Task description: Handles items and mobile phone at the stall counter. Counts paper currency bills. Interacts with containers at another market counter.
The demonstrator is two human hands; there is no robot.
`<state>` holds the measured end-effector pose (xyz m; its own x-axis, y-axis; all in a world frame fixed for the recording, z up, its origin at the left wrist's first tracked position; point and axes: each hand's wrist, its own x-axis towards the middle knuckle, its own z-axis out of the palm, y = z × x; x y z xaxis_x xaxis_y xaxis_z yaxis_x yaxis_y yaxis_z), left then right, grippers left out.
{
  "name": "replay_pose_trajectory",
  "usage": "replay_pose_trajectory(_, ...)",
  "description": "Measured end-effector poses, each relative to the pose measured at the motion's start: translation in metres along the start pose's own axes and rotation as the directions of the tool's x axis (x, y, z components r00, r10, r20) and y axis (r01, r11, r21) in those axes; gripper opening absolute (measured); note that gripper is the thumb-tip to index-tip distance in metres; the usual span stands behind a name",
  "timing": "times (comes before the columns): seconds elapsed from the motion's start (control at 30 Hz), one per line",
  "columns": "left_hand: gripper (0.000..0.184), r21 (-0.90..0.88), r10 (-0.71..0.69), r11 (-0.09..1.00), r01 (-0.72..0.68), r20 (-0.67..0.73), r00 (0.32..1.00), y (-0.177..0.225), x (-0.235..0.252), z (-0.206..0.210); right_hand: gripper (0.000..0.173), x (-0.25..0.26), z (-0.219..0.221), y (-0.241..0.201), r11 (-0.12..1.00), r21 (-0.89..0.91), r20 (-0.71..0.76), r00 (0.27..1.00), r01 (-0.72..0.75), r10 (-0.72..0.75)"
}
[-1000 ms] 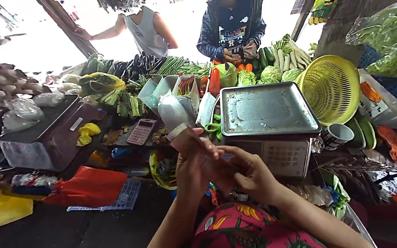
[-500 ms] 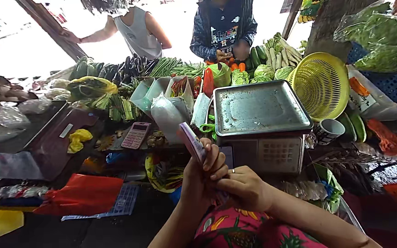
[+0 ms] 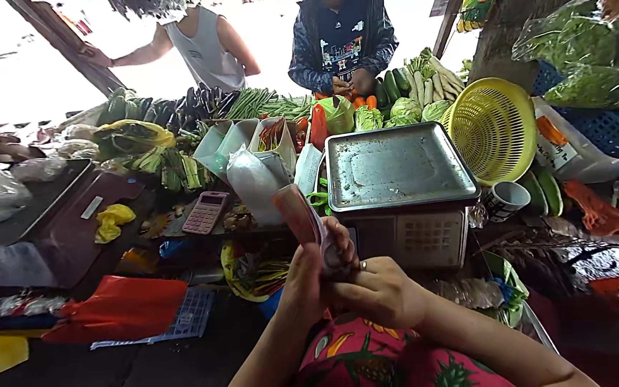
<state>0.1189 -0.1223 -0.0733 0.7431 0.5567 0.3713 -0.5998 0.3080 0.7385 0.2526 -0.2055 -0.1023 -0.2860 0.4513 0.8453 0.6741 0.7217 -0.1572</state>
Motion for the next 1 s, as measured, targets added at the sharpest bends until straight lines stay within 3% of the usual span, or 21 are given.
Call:
replay_pose_trajectory(0.07,0.019,0.135,0.002,0.991,0.018,-0.146,0.989,-0.001,-0.002,0.003,0.015,0.000,-0.004,0.000,0.997,-0.071,0.061,0.998,0.021,-0.017)
replay_pose_trajectory(0.1,0.019,0.150,-0.028,0.987,0.062,-0.222,0.975,0.001,-0.002,0.006,0.016,0.000,-0.006,0.001,0.996,-0.082,0.092,0.995,0.033,-0.025)
replay_pose_trajectory(0.17,0.029,0.074,-0.107,0.988,0.133,-0.284,0.953,0.005,-0.001,0.009,0.018,-0.001,-0.009,0.002,0.996,-0.072,0.138,0.990,0.048,-0.038)
replay_pose_trajectory(0.27,0.038,-0.077,-0.194,0.981,0.180,-0.248,0.949,0.013,0.003,0.002,0.020,0.003,-0.017,-0.001,0.998,-0.047,0.165,0.986,0.043,-0.035)
replay_pose_trajectory(0.47,0.042,-0.190,-0.103,0.982,0.020,-0.437,0.893,0.036,0.016,-0.011,0.018,0.004,-0.014,-0.008,0.998,-0.044,0.125,0.992,0.034,-0.028)
replay_pose_trajectory(0.53,0.045,-0.143,-0.065,0.990,0.015,-0.352,0.934,0.033,0.013,-0.015,0.018,0.000,-0.012,-0.009,0.998,-0.067,0.077,0.997,-0.002,0.007)
replay_pose_trajectory(0.6,0.059,-0.001,-0.112,0.993,0.114,-0.205,0.972,0.023,0.004,-0.014,0.019,-0.003,-0.010,-0.008,0.996,-0.086,0.043,0.998,-0.033,0.037)
replay_pose_trajectory(0.63,0.057,0.045,-0.155,0.985,0.164,-0.168,0.974,0.015,-0.001,-0.011,0.019,-0.004,-0.009,-0.008,0.995,-0.092,0.035,0.999,-0.039,0.042)
replay_pose_trajectory(0.77,0.030,0.056,-0.224,0.968,0.246,-0.261,0.939,0.005,-0.005,0.004,0.016,-0.006,-0.008,-0.007,0.996,-0.082,0.068,0.997,-0.020,0.025)
replay_pose_trajectory(0.93,0.037,0.097,-0.003,0.993,0.064,-0.530,0.848,0.023,0.006,-0.007,0.017,-0.006,-0.010,-0.006,0.999,0.027,0.074,0.997,-0.025,0.023)
replay_pose_trajectory(1.0,0.038,0.030,0.035,0.999,-0.023,-0.497,0.867,0.024,0.006,-0.012,0.018,-0.008,-0.004,-0.006,0.993,0.097,0.007,0.998,-0.064,0.063)
